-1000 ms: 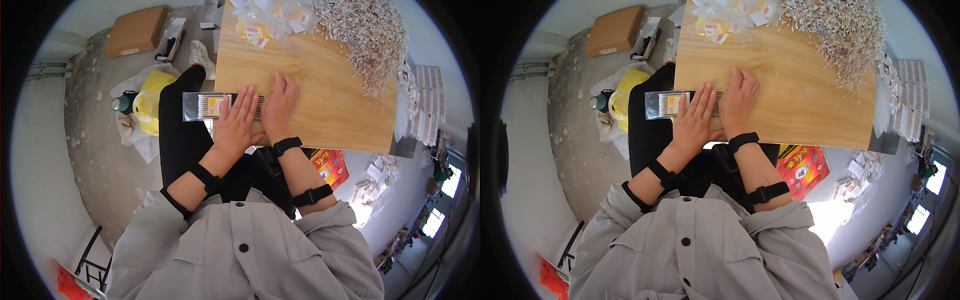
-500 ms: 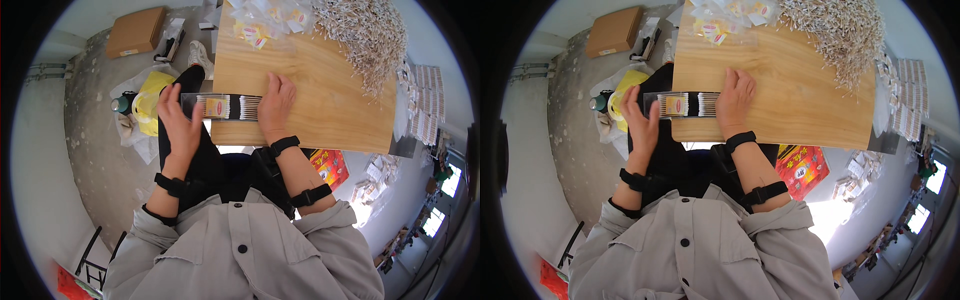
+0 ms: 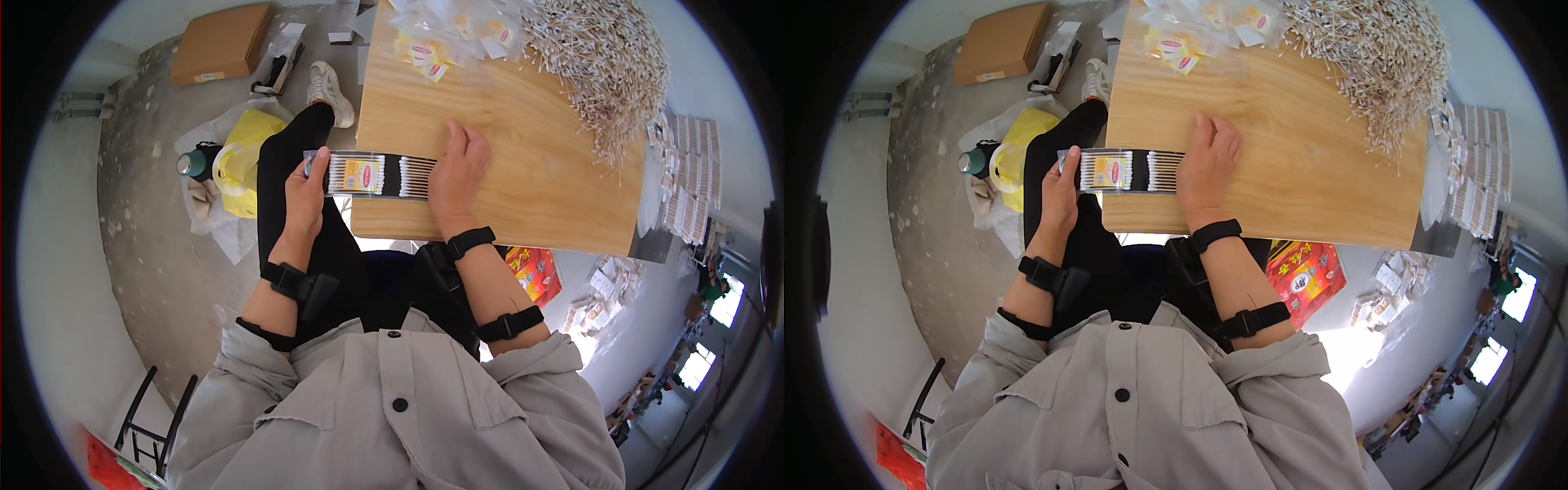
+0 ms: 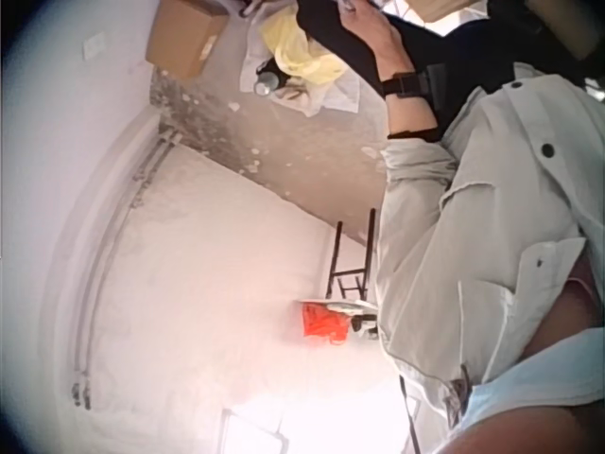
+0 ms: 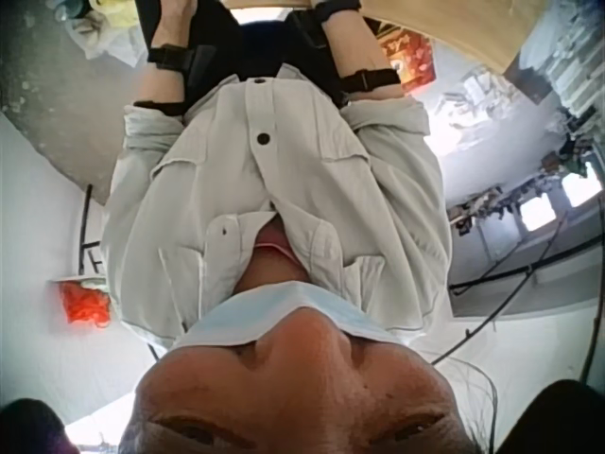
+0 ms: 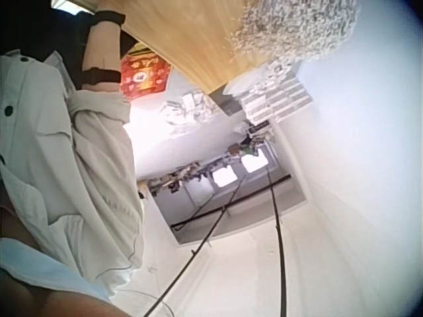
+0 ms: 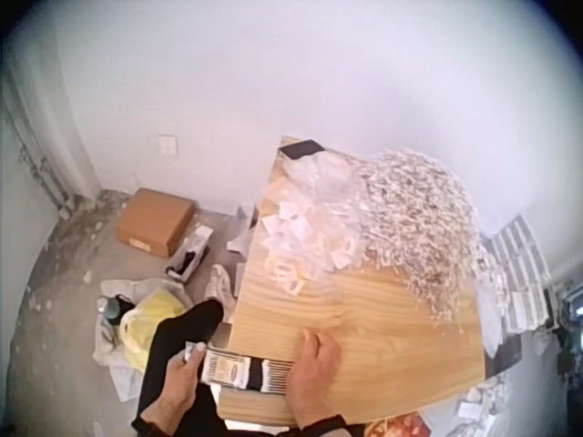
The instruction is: The person sits on the floor and packs cotton swabs into small plastic bags. They open a bag, gather a handful of swabs from a pile on the table, align them, and place them inside the packaging before sealing it.
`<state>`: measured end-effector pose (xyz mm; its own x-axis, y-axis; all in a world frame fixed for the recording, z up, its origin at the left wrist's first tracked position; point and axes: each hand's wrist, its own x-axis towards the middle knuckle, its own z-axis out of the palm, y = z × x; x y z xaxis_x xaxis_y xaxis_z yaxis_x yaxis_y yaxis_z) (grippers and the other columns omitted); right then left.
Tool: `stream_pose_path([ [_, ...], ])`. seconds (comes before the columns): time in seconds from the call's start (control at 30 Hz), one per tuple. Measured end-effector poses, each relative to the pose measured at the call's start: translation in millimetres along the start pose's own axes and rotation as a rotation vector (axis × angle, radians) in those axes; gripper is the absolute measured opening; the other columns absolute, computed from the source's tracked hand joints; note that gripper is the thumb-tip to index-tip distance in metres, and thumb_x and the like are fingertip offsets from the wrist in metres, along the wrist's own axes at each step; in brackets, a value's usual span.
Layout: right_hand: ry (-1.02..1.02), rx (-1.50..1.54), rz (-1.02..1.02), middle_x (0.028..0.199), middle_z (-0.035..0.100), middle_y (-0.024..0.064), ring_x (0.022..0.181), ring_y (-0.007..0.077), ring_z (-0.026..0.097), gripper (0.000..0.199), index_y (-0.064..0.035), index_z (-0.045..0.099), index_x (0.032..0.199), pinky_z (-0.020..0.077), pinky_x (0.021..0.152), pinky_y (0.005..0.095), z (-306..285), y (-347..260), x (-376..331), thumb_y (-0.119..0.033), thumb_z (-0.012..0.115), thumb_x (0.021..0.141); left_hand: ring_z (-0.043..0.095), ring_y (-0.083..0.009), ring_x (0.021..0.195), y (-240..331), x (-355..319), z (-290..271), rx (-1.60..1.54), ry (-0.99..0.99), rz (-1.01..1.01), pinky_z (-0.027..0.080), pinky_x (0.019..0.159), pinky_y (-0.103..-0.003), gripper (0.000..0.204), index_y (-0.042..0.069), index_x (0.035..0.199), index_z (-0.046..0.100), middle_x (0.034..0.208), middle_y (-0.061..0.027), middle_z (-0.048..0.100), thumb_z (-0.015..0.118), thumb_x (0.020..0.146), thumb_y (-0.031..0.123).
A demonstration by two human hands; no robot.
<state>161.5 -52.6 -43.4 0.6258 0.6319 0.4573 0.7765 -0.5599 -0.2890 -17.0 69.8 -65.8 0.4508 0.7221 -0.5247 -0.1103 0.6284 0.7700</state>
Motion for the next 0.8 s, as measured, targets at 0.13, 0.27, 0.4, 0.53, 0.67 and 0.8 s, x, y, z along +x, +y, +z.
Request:
stream_pose_path([
  [0.13, -0.022, 0.010, -0.047, 0.113, 0.051, 0.0150, 0.108, 0.0347, 0.048, 0.031, -0.0017, 0.058, 0.119, 0.0383, 0.098, 0.0443, 2, -11, 3, -0.001, 0.053, 0.088, 0.060, -0.0050, 0.071, -2, 1, -2, -0.033, -0.011, 0.005, 0.049, 0.066, -0.021, 0.024, 0.003, 0.095, 0.067, 0.083, 0.0004, 0.067, 0.064, 0.097, 0.027],
  [0.27, -0.030, 0.018, -0.020, 0.111, 0.051, 0.0151, 0.108, 0.0348, 0.048, 0.032, -0.0008, 0.057, 0.120, 0.0379, 0.098, 0.0450, 3, -13, 3, 0.000, 0.053, 0.088, 0.060, -0.0053, 0.071, -4, 2, 0, -0.053, 0.023, 0.011, 0.049, 0.065, -0.022, 0.024, 0.003, 0.094, 0.066, 0.083, 0.0000, 0.067, 0.065, 0.096, 0.027],
  [0.4, -0.030, 0.015, -0.012, 0.110, 0.050, 0.0149, 0.108, 0.0349, 0.048, 0.034, -0.0004, 0.057, 0.120, 0.0379, 0.098, 0.0449, 1, -15, 4, 0.001, 0.054, 0.086, 0.059, -0.0049, 0.070, -7, 2, 2, -0.071, 0.032, 0.019, 0.048, 0.063, -0.021, 0.025, 0.002, 0.093, 0.066, 0.082, -0.0003, 0.066, 0.066, 0.096, 0.027],
  [0.53, -0.039, 0.007, -0.016, 0.111, 0.050, 0.0150, 0.108, 0.0350, 0.048, 0.034, -0.0002, 0.057, 0.120, 0.0377, 0.099, 0.0446, 3, -16, 3, 0.001, 0.054, 0.085, 0.056, -0.0039, 0.068, -11, 5, 1, -0.076, 0.052, 0.030, 0.046, 0.062, -0.021, 0.024, 0.002, 0.092, 0.065, 0.080, 0.0013, 0.064, 0.067, 0.095, 0.026],
  [0.67, -0.045, 0.032, -0.008, 0.114, 0.050, 0.0155, 0.111, 0.0354, 0.047, 0.038, -0.0007, 0.057, 0.120, 0.0373, 0.101, 0.0450, 8, -27, 3, 0.003, 0.053, 0.083, 0.053, -0.0030, 0.066, -11, 3, 3, -0.078, 0.045, 0.082, 0.044, 0.062, -0.021, 0.025, 0.002, 0.089, 0.065, 0.077, 0.0029, 0.062, 0.067, 0.095, 0.026],
  [0.8, -0.062, 0.057, 0.016, 0.117, 0.050, 0.0162, 0.113, 0.0354, 0.048, 0.045, -0.0023, 0.057, 0.122, 0.0376, 0.101, 0.0455, 11, -30, 1, 0.009, 0.052, 0.078, 0.051, -0.0021, 0.066, -9, 0, 6, -0.022, 0.059, 0.141, 0.043, 0.060, -0.021, 0.026, 0.000, 0.089, 0.066, 0.076, 0.0036, 0.060, 0.066, 0.096, 0.025],
])
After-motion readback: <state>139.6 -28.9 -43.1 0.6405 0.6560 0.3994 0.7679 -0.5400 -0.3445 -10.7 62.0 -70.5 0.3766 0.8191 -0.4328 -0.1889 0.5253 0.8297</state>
